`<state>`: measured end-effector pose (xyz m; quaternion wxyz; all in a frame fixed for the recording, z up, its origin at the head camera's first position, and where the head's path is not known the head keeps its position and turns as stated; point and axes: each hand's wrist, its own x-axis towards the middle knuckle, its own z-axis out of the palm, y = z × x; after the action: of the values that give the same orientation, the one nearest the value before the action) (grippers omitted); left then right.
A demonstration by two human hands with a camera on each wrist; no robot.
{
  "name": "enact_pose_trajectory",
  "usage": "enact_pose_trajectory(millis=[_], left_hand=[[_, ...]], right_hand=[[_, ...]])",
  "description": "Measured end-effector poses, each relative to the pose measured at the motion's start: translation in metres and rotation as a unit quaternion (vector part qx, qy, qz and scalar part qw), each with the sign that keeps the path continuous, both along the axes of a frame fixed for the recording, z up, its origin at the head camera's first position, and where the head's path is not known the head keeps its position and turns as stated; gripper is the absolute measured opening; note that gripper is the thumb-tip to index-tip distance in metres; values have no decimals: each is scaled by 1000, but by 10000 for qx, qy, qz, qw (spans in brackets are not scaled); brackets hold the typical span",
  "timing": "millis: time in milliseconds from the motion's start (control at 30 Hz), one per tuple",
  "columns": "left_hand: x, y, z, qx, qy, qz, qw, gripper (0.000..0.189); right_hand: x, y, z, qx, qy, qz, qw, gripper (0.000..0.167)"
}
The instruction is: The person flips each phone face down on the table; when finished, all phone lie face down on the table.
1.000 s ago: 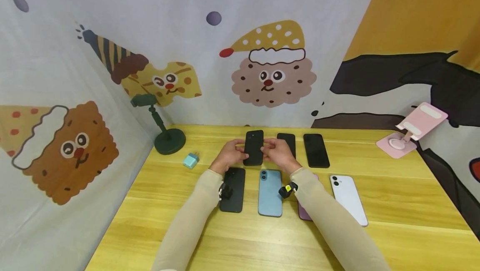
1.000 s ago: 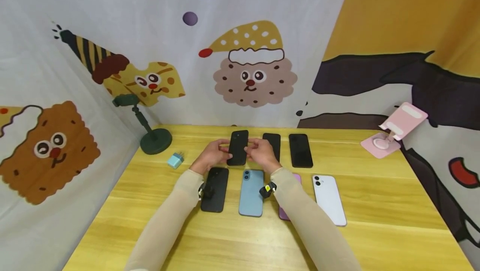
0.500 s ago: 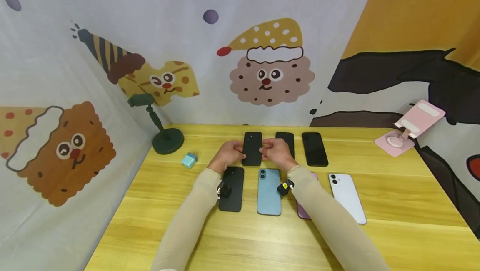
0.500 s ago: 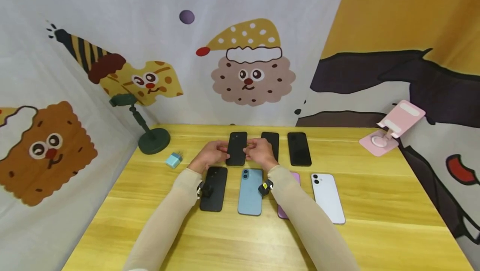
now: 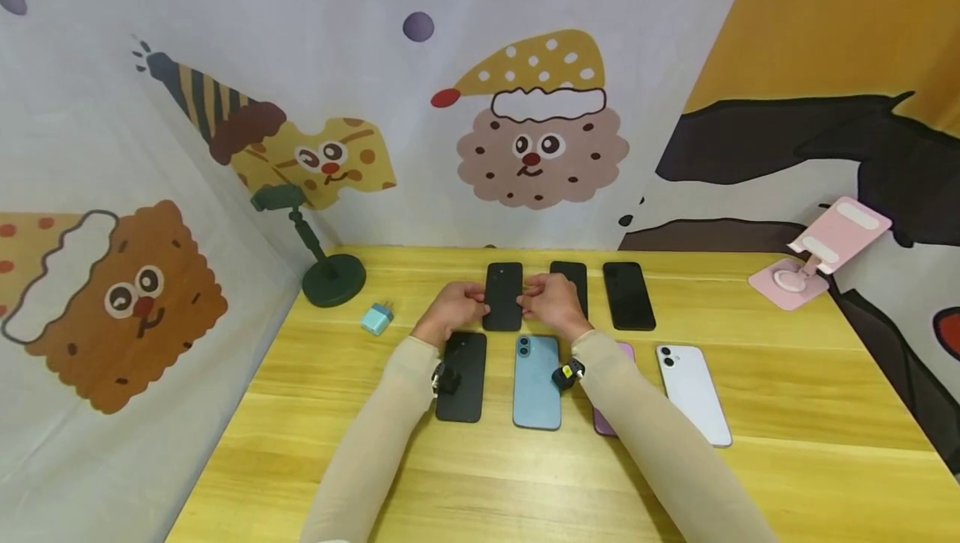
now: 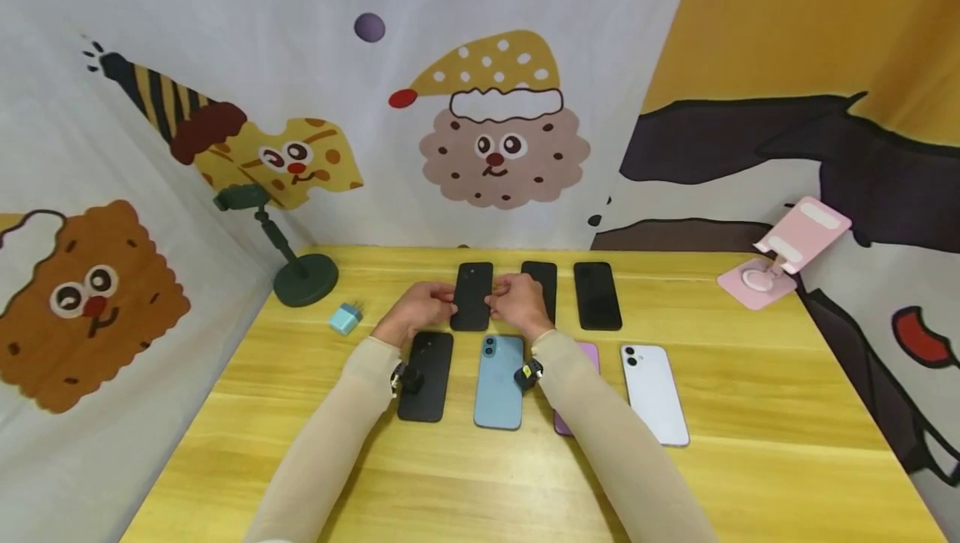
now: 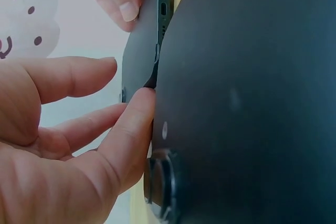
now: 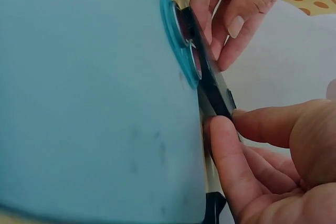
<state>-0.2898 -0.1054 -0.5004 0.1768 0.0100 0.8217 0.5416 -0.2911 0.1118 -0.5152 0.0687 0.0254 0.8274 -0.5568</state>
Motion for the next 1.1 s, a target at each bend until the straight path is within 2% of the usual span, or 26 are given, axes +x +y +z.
enact_pose_trajectory(millis=[267, 500, 667, 900, 1100], left_hand=[[1, 2, 3, -176, -37, 10, 9998, 54], [3, 5, 4, 64, -241, 58, 9997, 56], [6, 8, 8, 147, 58, 7, 9999, 55], [5, 26, 17, 606, 326, -84, 9976, 62], [1, 49, 13, 750, 389, -218, 9962, 61]], right_hand=[[1, 5, 1, 10, 44, 116, 9999, 44], [3, 9, 3, -81, -130, 284, 9995, 45], [6, 16, 9, -100, -8, 431, 9990, 43], [9, 33, 17, -30, 295, 568, 9979, 46], [12, 48, 15, 3, 272, 534, 9982, 47]])
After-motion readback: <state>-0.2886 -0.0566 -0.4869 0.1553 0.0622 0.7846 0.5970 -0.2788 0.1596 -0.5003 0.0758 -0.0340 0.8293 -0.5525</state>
